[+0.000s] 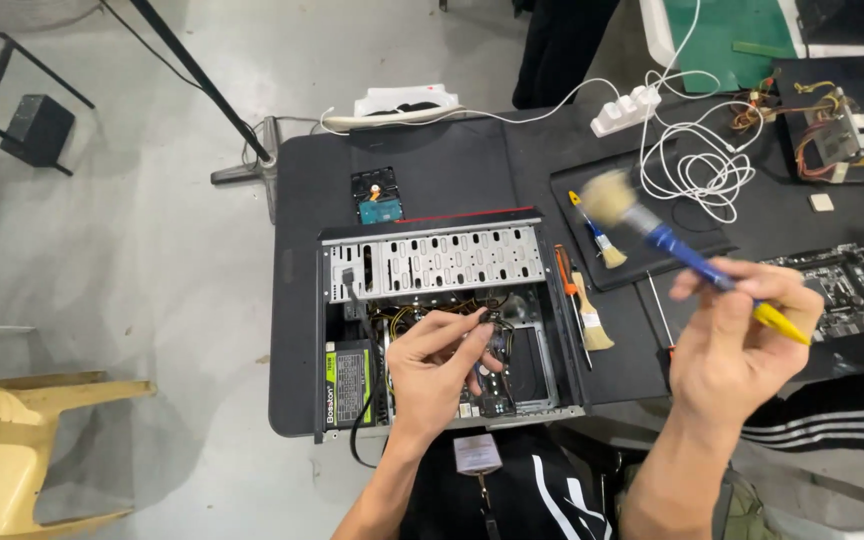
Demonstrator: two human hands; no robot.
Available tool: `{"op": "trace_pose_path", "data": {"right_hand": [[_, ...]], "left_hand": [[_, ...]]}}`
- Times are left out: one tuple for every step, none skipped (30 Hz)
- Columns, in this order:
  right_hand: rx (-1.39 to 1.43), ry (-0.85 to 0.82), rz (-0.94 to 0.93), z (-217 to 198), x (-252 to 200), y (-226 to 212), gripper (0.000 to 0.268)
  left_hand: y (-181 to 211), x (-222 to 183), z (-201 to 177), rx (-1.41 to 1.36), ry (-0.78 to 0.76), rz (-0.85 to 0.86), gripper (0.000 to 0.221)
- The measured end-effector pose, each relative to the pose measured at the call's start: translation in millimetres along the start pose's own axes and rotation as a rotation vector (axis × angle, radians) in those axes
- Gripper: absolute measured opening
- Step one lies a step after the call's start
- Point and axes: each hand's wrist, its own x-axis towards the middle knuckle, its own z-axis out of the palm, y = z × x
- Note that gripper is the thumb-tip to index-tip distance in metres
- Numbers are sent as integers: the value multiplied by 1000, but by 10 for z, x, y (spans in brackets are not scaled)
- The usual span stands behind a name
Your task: Cleaning dust from a hard drive and the interior of a computer case using a brush.
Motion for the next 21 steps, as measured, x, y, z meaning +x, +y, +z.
{"op": "trace_pose_path", "data": {"right_hand": [[261, -10, 160, -39, -30, 2, 14], [263, -9, 157, 10, -63, -25, 14], [320, -172, 167, 56, -94, -48, 12], [369, -331, 177, 90, -129, -76, 11], [366, -326, 172, 123, -78, -31, 11], [202, -196, 84, 145, -53, -6, 9], [38, -66, 0, 170, -29, 21, 9], [44, -68, -3, 154, -11, 16, 9], [31, 10, -10, 138, 9, 11, 13], [13, 86, -13, 97, 18, -11, 18], [13, 84, -13, 59, -26, -71, 18], [198, -18, 108, 26, -70, -127, 13], [384, -118, 232, -9, -114, -179, 9], [381, -115, 231, 35, -104, -181, 9], [305, -192, 227, 78, -96, -181, 7], [229, -270, 228, 113, -101, -193, 6], [225, -268, 232, 131, -56, -219, 6], [-5, -148, 55, 163, 6, -233, 6], [-236, -25, -119, 198, 69, -250, 9], [-232, -25, -125, 156, 59, -225, 9], [-37, 13, -7, 114, 50, -199, 11]], "left_hand": [[-10, -16, -6, 1, -3, 4, 13], [-36, -15, -23, 2, -4, 8, 13], [-64, -13, -36, -19, -23, -6, 11], [-99, -7, -42, -42, -48, -22, 13], [-85, 34, -12, -44, -56, -20, 13], [-68, 24, 9, -33, -29, -60, 13], [-49, 16, 26, -21, -2, -100, 15], [-51, 17, 17, -20, 2, -95, 15], [-51, 20, 8, -25, -6, -95, 14], [-54, -2, 9, -34, -15, -101, 12], [-74, -4, 3, -35, -13, -101, 12], [-92, 5, -6, -32, -10, -93, 12], [-113, 15, -13, -30, -7, -86, 11], [-108, 26, -22, -30, -12, -87, 11], [-106, 35, -31, 13, -37, -77, 15], [-101, 20, -44, 57, -60, -71, 19], [-92, 11, -24, 57, -62, -76, 19], [-82, 13, -7, 57, -58, -60, 16], [-68, 16, 10, 58, -54, -43, 15], [-68, 19, 17, 57, -53, -36, 15], [-69, 22, 25, 74, -44, -35, 15]]}}
